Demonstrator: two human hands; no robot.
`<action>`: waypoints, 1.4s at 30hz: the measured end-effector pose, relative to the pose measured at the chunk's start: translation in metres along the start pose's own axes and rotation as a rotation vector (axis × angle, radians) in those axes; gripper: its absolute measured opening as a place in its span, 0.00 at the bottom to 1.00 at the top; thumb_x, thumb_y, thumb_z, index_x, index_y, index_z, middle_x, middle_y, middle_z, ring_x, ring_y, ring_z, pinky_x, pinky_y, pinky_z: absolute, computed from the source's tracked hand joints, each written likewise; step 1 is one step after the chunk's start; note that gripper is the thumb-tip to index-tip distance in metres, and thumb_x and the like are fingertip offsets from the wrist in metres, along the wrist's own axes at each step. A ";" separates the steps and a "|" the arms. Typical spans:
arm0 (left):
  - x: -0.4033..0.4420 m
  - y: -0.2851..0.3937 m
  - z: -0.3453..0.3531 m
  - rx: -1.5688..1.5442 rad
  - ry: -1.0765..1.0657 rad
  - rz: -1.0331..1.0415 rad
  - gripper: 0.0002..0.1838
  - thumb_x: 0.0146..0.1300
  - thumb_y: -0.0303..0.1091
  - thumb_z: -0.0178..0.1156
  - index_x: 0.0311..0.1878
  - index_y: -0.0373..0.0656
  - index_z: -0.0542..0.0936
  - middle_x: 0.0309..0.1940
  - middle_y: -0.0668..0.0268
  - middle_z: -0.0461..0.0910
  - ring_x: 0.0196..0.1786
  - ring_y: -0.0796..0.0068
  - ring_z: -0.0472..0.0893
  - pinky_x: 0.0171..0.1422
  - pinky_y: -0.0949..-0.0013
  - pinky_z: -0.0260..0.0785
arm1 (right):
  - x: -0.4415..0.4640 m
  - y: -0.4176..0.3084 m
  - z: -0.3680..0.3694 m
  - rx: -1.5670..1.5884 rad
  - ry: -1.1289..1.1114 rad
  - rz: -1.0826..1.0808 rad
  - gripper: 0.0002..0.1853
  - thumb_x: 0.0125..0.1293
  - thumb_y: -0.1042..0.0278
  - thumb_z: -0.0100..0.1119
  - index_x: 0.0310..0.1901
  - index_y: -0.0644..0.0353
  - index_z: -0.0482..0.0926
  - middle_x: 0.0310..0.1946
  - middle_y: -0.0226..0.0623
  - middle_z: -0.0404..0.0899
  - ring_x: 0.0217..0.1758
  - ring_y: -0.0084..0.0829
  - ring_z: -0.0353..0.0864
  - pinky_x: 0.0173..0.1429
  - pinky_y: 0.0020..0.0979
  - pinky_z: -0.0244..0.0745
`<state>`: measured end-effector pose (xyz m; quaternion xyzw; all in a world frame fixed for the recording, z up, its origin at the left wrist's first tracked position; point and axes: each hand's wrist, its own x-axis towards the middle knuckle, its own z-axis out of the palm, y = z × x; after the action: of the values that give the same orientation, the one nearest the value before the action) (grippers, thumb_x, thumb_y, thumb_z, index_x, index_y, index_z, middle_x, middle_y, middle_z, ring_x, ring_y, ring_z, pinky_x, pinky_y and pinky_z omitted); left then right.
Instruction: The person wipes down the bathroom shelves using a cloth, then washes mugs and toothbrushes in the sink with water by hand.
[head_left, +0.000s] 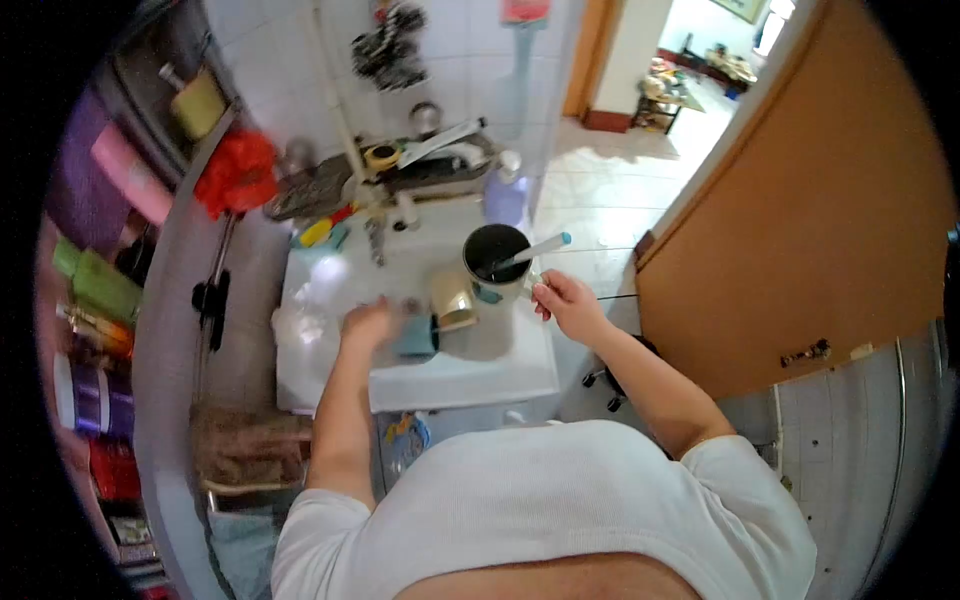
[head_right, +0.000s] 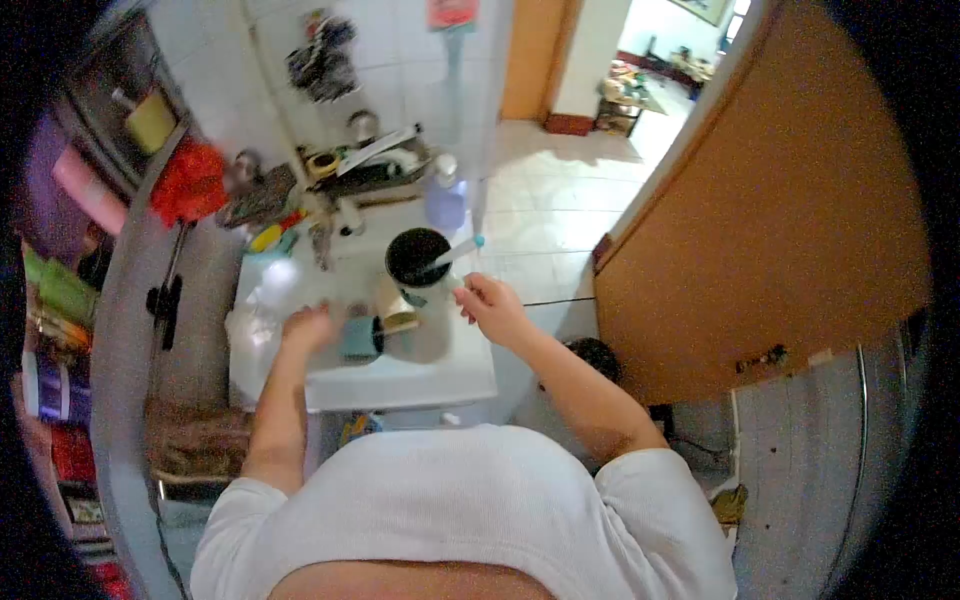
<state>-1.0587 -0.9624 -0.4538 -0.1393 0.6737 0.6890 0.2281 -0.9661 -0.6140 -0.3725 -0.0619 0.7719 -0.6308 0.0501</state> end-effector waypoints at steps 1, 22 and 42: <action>-0.011 0.008 0.030 0.197 0.063 0.122 0.23 0.66 0.40 0.53 0.63 0.47 0.67 0.57 0.56 0.74 0.50 0.59 0.80 0.52 0.61 0.72 | -0.011 -0.004 -0.014 -0.011 0.038 0.001 0.12 0.69 0.61 0.53 0.33 0.63 0.74 0.23 0.28 0.72 0.25 0.19 0.71 0.29 0.24 0.69; -0.228 0.081 0.551 0.719 -1.272 1.261 0.16 0.60 0.29 0.61 0.52 0.38 0.76 0.53 0.55 0.76 0.45 0.63 0.81 0.48 0.68 0.76 | -0.451 -0.159 -0.327 -0.507 1.707 -0.062 0.21 0.62 0.50 0.60 0.30 0.64 0.81 0.21 0.33 0.78 0.26 0.21 0.74 0.32 0.29 0.70; -0.367 0.131 0.766 0.367 -1.362 1.397 0.23 0.60 0.33 0.59 0.60 0.44 0.70 0.56 0.53 0.72 0.46 0.59 0.77 0.52 0.64 0.71 | -0.509 -0.199 -0.434 -0.702 1.794 -0.096 0.20 0.60 0.52 0.63 0.25 0.65 0.79 0.14 0.31 0.72 0.15 0.20 0.71 0.20 0.27 0.64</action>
<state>-0.7217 -0.2480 -0.1158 0.7521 0.4256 0.4868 0.1273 -0.5248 -0.1522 -0.0908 0.4001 0.6644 -0.1780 -0.6057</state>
